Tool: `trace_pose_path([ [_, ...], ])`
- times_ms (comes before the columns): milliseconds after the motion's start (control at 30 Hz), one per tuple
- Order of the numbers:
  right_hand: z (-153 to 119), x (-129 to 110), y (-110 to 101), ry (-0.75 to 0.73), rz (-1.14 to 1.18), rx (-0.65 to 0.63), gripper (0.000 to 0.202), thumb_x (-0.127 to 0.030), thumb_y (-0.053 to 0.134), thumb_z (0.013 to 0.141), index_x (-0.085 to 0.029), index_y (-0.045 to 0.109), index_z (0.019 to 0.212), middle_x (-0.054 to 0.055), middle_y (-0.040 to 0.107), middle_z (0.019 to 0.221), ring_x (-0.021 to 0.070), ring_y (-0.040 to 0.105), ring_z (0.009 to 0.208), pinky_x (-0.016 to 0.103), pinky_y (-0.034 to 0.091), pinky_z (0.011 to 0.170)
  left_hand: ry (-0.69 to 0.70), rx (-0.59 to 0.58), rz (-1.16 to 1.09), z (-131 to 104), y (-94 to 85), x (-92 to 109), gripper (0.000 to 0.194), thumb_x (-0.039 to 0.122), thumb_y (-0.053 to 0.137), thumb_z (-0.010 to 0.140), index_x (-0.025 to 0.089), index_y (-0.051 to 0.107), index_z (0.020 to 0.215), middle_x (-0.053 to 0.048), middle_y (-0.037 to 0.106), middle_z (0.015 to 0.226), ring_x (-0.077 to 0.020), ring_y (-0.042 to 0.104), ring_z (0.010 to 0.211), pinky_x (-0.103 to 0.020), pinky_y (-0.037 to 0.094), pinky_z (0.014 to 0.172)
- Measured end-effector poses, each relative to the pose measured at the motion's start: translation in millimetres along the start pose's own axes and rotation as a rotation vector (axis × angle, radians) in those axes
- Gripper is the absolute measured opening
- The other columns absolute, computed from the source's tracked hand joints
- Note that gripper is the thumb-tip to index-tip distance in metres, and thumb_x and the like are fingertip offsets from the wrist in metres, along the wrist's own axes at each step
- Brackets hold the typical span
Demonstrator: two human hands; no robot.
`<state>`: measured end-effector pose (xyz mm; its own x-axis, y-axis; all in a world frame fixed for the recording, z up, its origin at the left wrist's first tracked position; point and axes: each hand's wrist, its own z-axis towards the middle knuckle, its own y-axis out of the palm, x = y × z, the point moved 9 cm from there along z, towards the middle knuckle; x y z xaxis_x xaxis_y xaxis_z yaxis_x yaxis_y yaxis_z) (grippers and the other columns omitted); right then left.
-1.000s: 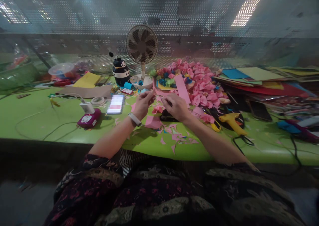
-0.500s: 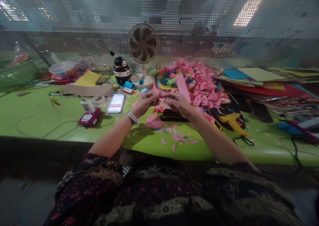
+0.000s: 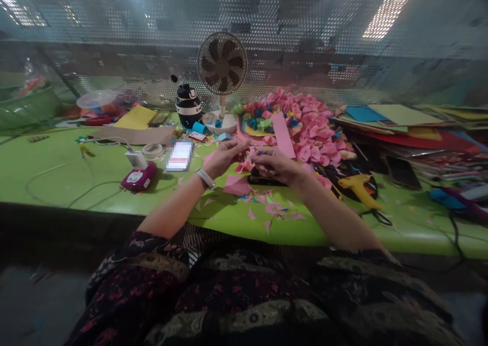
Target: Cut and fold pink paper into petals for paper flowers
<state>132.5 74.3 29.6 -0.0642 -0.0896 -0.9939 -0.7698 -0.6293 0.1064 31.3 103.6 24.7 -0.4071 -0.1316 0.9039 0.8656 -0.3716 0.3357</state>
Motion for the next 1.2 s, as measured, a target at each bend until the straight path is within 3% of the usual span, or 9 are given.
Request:
trace_pose_path([
  [233,-0.5,-2.7,-0.3,-0.009,0.075,0.025,0.018,-0.027,0.071,0.073,-0.015,0.060,0.079,-0.008,0.049,0.041,0.0015,0.024,0.029,0.016,0.020,0.032,0.000,-0.028,-0.037,0.1,1.7,-1.3,0.038,0.048,0.086,0.068,0.015,0.067,0.066,0.002,0.059,0.059,-0.0050,0.052,0.050,-0.019,0.042,0.050],
  [433,-2.1,-2.6,2.7,-0.015,0.036,0.024,0.028,-0.035,0.079,0.069,-0.016,0.060,0.074,-0.008,0.050,0.041,0.0015,0.026,0.029,0.016,0.016,0.032,-0.020,-0.020,-0.073,0.2,1.7,-4.8,0.037,0.045,0.087,0.068,0.015,0.065,0.066,0.003,0.058,0.058,-0.0054,0.054,0.051,-0.018,0.044,0.052],
  [500,-2.6,-6.9,-1.0,-0.074,0.039,0.099,0.029,-0.037,0.080,0.068,-0.017,0.061,0.073,-0.009,0.049,0.042,0.0019,0.029,0.030,0.016,0.019,0.032,-0.051,0.016,-0.106,0.5,0.0,-8.1,0.039,0.048,0.086,0.068,0.015,0.066,0.070,0.002,0.060,0.060,-0.0060,0.056,0.052,-0.018,0.045,0.052],
  [600,-6.0,-19.9,-16.4,-0.242,0.023,0.309,0.027,-0.038,0.080,0.067,-0.018,0.065,0.076,-0.009,0.049,0.045,0.0029,0.033,0.034,0.017,0.023,0.034,-0.120,0.105,-0.114,-1.2,-4.5,-14.1,0.043,0.056,0.079,0.073,0.014,0.068,0.077,0.000,0.064,0.063,-0.0079,0.061,0.054,-0.019,0.047,0.053],
  [733,-9.3,-29.5,-32.3,-0.387,-0.115,0.494,0.022,-0.037,0.078,0.069,-0.018,0.070,0.078,-0.006,0.053,0.051,0.0059,0.039,0.041,0.020,0.028,0.038,-0.159,0.011,-0.053,-5.5,8.8,-15.0,0.044,0.056,0.075,0.076,0.012,0.071,0.085,-0.006,0.071,0.072,-0.0120,0.066,0.059,-0.023,0.051,0.057],
  [900,-11.4,-34.7,-37.4,-0.494,-0.304,0.565,0.019,-0.036,0.073,0.074,-0.017,0.076,0.079,-0.002,0.062,0.062,0.0084,0.048,0.052,0.022,0.039,0.049,-0.084,0.003,0.017,-8.7,13.3,-7.4,0.038,0.046,0.082,0.073,0.013,0.070,0.088,-0.006,0.074,0.076,-0.0121,0.069,0.063,-0.022,0.053,0.060],
  [1200,-11.8,-34.4,-42.7,-0.524,-0.418,0.611,0.028,-0.044,0.070,0.078,-0.017,0.075,0.081,-0.002,0.059,0.060,0.0090,0.044,0.050,0.024,0.036,0.048,-0.060,-0.016,0.059,-7.0,11.3,-7.3,0.035,0.043,0.083,0.074,0.014,0.072,0.090,-0.007,0.076,0.087,-0.0115,0.071,0.069,-0.020,0.054,0.060],
])
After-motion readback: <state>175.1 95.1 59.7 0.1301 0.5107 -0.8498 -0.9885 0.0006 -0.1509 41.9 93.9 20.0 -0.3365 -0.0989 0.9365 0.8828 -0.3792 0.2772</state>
